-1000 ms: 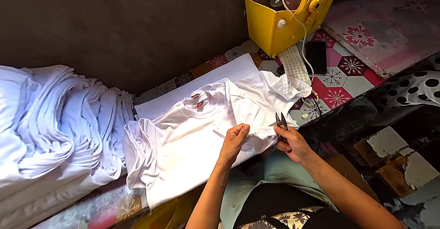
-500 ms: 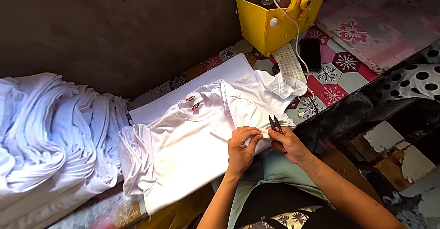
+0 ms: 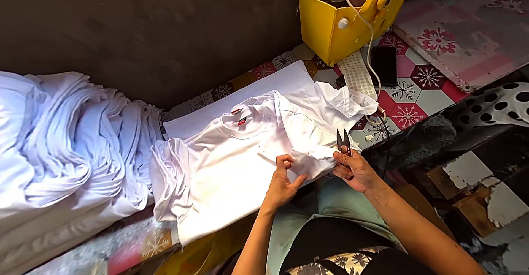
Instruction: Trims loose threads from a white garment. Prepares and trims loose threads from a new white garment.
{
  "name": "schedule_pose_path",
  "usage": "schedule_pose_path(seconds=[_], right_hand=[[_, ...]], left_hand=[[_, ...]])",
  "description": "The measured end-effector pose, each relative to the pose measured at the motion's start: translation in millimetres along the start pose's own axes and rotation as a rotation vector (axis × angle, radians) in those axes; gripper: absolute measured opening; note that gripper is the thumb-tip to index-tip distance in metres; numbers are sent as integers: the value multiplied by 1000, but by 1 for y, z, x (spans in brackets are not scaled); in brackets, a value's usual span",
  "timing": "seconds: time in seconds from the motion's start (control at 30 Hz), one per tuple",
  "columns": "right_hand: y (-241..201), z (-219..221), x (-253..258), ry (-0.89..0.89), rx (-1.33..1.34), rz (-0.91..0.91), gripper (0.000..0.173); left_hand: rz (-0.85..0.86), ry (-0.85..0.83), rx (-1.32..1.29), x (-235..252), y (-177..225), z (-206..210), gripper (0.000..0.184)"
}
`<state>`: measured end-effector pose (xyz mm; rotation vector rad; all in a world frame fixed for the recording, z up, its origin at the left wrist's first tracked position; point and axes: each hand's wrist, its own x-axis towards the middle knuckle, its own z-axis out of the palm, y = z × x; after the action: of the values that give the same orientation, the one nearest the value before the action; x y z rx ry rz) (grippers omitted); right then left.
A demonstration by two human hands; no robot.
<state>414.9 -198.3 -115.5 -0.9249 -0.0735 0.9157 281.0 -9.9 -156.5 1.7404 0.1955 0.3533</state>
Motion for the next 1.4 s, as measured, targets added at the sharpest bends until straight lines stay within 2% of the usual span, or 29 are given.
schedule_pose_path(seconds=[0.07,0.13,0.17,0.23,0.33,0.37,0.43,0.5,0.63,0.7,0.8,0.87,0.9,0.93,0.97,1.0,1.03,1.07,1.1,1.13,1.2,1.27,1.33,1.4], right_hand=[[-11,-1,4,139,-212,-120,11],[-24,-12,8,302,-594,-293,8],[-31,-19,10,357,-795,-394,13],[-41,-26,13,434,-1134,-619,17],[-52,-21,15,481,-1343,-857,18],[-55,-18,16,495,-1338,-874,17],[-59,-12,16,496,-1218,-822,16],[-62,-8,16,472,-1056,-748,13],[-61,-6,16,418,-903,-722,13],[-58,-8,12,334,-909,-662,14],[-46,-12,0,77,-1068,-414,20],[-38,-16,-4,-183,-1132,-240,20],[-35,-18,-2,-265,-1092,-186,18],[-34,-20,1,-273,-995,-147,15],[-35,-20,2,-189,-843,-148,15],[-37,-19,4,-8,-670,-192,15],[-40,-19,10,233,-489,-270,16],[-46,-21,20,462,-322,-357,16],[-54,-26,28,644,-212,-441,17],[-60,-33,33,741,-175,-523,22],[-59,-44,32,763,-297,-675,30],[-39,-45,23,651,-630,-737,30],[-8,-36,9,458,-926,-648,26],[24,-27,5,313,-988,-564,20]], left_hand=[[-100,0,-283,16,18,-1,31],[-141,139,-380,32,34,-14,18],[-118,193,-297,41,42,-22,19],[-12,250,36,58,61,-32,19],[241,276,506,77,77,-34,11],[299,293,583,83,81,-33,10],[327,323,573,90,84,-31,13],[301,355,490,95,82,-30,21],[229,413,471,97,73,-31,16],[77,382,506,92,70,-34,16],[-367,151,504,80,73,-46,42],[-500,-12,230,71,69,-53,41],[-474,-47,15,65,65,-56,40],[-398,-64,-188,58,59,-57,49],[-305,-68,-310,52,52,-56,69],[-236,-39,-305,47,45,-54,92],[-226,36,-170,43,39,-50,103],[-257,132,42,40,31,-47,104],[-303,205,270,38,20,-46,102],[-358,248,466,35,7,-45,101],[-400,255,704,29,-18,-45,92],[-307,260,768,25,-29,-43,72],[-139,211,715,18,-31,-42,57],[48,-8,669,14,-29,-45,48]])
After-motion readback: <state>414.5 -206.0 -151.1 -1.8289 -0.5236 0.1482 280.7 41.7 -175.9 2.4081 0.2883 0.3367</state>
